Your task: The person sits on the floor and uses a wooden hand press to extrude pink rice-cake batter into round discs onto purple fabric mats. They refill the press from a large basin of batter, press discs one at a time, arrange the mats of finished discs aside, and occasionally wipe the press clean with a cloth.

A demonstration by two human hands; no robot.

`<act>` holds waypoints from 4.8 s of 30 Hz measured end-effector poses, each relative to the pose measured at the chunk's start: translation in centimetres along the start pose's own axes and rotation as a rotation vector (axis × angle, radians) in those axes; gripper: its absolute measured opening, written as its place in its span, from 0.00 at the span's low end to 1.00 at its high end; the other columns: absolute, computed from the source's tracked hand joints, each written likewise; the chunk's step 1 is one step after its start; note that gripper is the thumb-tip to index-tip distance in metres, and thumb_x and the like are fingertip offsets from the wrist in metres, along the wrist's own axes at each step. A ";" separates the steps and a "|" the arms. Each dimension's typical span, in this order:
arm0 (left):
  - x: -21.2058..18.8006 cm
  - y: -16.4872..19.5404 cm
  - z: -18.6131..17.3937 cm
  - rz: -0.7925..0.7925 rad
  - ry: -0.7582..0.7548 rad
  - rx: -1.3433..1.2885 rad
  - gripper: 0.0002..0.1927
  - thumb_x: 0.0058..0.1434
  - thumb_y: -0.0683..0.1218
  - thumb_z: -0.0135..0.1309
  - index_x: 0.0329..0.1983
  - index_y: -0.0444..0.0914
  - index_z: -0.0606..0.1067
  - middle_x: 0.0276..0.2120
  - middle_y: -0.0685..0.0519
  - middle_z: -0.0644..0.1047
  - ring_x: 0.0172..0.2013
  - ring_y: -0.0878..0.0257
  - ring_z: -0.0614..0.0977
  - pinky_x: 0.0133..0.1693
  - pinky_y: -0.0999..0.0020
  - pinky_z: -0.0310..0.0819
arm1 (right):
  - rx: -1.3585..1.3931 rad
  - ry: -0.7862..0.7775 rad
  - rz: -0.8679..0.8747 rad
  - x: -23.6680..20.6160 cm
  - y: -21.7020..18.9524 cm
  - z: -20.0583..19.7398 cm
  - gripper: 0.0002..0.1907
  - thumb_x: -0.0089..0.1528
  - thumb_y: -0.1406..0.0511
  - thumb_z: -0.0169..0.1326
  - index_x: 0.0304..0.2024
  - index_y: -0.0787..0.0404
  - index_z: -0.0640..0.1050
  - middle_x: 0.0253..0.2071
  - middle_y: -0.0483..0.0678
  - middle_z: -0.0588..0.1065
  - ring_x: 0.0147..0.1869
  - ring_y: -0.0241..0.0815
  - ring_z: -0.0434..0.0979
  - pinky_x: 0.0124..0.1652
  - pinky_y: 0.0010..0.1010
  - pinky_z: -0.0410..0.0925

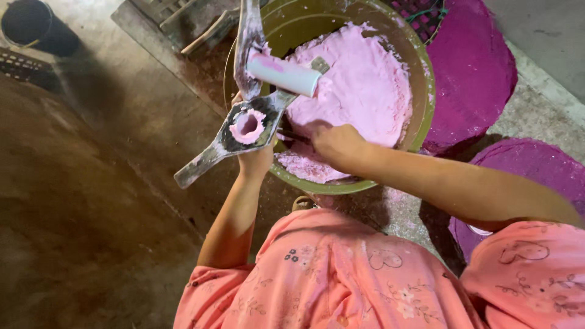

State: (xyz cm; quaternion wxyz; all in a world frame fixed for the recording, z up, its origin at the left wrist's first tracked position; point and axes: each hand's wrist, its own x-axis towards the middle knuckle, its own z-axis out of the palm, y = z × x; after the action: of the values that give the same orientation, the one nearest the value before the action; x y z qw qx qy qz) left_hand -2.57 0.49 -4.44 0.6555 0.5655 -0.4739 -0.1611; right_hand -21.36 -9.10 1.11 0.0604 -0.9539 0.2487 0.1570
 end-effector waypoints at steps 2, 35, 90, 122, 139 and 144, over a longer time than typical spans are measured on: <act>-0.1 -0.5 0.1 -0.028 -0.016 0.008 0.13 0.62 0.33 0.55 0.48 0.34 0.71 0.40 0.52 0.75 0.40 0.61 0.78 0.42 0.64 0.73 | -0.068 0.158 -0.041 0.0 -0.5 1.4 0.17 0.60 0.57 0.54 0.37 0.66 0.80 0.36 0.59 0.79 0.34 0.54 0.83 0.28 0.45 0.75; 3.1 6.8 0.2 0.142 -0.026 0.089 0.17 0.67 0.35 0.58 0.59 0.36 0.73 0.41 0.54 0.78 0.36 0.64 0.80 0.43 0.70 0.77 | 1.029 -0.200 0.350 -19.3 2.9 -9.6 0.21 0.65 0.60 0.48 0.59 0.52 0.80 0.16 0.43 0.65 0.20 0.34 0.62 0.21 0.31 0.60; 3.4 10.4 7.0 0.296 -0.564 0.676 0.42 0.63 0.61 0.60 0.73 0.37 0.62 0.48 0.46 0.79 0.43 0.57 0.82 0.43 0.63 0.80 | 0.305 0.004 0.270 -15.7 5.1 -11.2 0.16 0.66 0.55 0.49 0.48 0.51 0.84 0.39 0.51 0.81 0.42 0.53 0.82 0.42 0.44 0.72; 4.7 10.4 2.4 0.563 -0.451 0.415 0.32 0.49 0.50 0.65 0.57 0.37 0.72 0.55 0.41 0.78 0.49 0.50 0.80 0.47 0.59 0.76 | -0.366 0.256 0.154 -19.7 -2.1 -19.8 0.08 0.56 0.65 0.52 0.38 0.53 0.78 0.29 0.45 0.75 0.28 0.45 0.81 0.25 0.38 0.72; 5.0 9.4 3.4 0.227 -0.192 0.171 0.19 0.63 0.45 0.62 0.55 0.34 0.76 0.51 0.46 0.80 0.51 0.54 0.84 0.55 0.58 0.79 | 0.540 0.791 -0.039 -15.2 -1.1 -13.1 0.23 0.65 0.72 0.52 0.64 0.61 0.72 0.49 0.61 0.78 0.46 0.59 0.82 0.43 0.41 0.74; 6.2 9.9 3.6 0.496 -0.142 0.594 0.25 0.52 0.46 0.67 0.52 0.33 0.77 0.65 0.34 0.69 0.53 0.39 0.79 0.52 0.51 0.76 | 0.826 0.574 0.192 -12.7 -2.3 -3.9 0.30 0.66 0.74 0.49 0.71 0.54 0.68 0.38 0.61 0.77 0.34 0.50 0.78 0.41 0.35 0.72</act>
State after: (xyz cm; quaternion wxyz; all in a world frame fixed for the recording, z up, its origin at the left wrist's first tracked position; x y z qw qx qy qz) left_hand -5.54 -3.21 6.81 0.4482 0.5862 -0.6662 0.1078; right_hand -29.66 -2.03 9.02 0.3467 -0.8280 0.3832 -0.2178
